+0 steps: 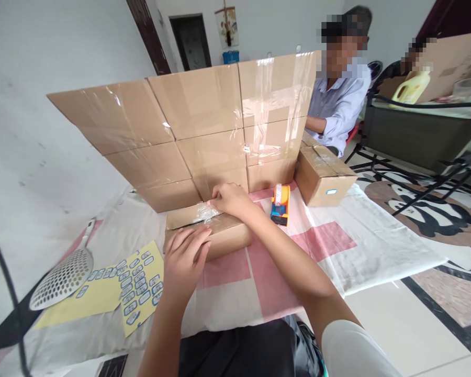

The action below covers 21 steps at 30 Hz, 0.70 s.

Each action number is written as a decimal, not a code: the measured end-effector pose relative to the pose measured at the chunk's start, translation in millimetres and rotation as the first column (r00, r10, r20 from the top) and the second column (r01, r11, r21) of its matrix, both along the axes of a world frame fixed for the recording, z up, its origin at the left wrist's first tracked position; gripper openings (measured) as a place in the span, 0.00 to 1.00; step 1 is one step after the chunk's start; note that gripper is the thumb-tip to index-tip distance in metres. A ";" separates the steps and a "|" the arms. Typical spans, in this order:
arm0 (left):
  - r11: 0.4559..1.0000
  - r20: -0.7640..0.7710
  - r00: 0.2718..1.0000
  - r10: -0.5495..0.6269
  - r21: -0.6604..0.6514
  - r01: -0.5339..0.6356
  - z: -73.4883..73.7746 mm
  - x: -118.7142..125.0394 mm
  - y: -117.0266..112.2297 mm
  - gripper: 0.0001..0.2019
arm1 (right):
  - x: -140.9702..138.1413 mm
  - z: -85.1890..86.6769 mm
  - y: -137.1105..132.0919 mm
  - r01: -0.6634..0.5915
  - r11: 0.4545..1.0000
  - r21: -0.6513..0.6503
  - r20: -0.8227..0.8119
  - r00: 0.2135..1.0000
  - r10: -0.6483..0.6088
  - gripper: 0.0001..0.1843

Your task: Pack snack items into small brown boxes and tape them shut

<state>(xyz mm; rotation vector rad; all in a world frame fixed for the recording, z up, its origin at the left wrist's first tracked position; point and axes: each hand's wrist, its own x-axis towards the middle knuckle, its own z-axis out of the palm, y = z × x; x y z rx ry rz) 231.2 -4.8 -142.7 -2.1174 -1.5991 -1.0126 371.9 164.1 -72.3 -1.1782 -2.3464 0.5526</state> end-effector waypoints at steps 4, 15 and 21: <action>0.973 0.124 0.980 0.154 0.155 -0.172 -22.5 -12.2 -12.1 0.19 | 17.8 -6.7 1.1 0.056 0.996 -0.064 -0.244 0.967 -0.070 0.16; 0.946 0.760 0.582 0.291 -0.318 -0.058 -42.7 -37.0 -23.7 0.36 | 71.7 -90.0 -69.6 -0.264 0.940 -0.217 -0.627 0.775 0.073 0.69; 0.898 0.510 0.755 0.413 -0.365 -0.245 -43.3 -84.7 -58.0 0.27 | 65.1 -102.1 -63.9 -0.275 0.945 -0.176 -0.669 0.738 0.090 0.72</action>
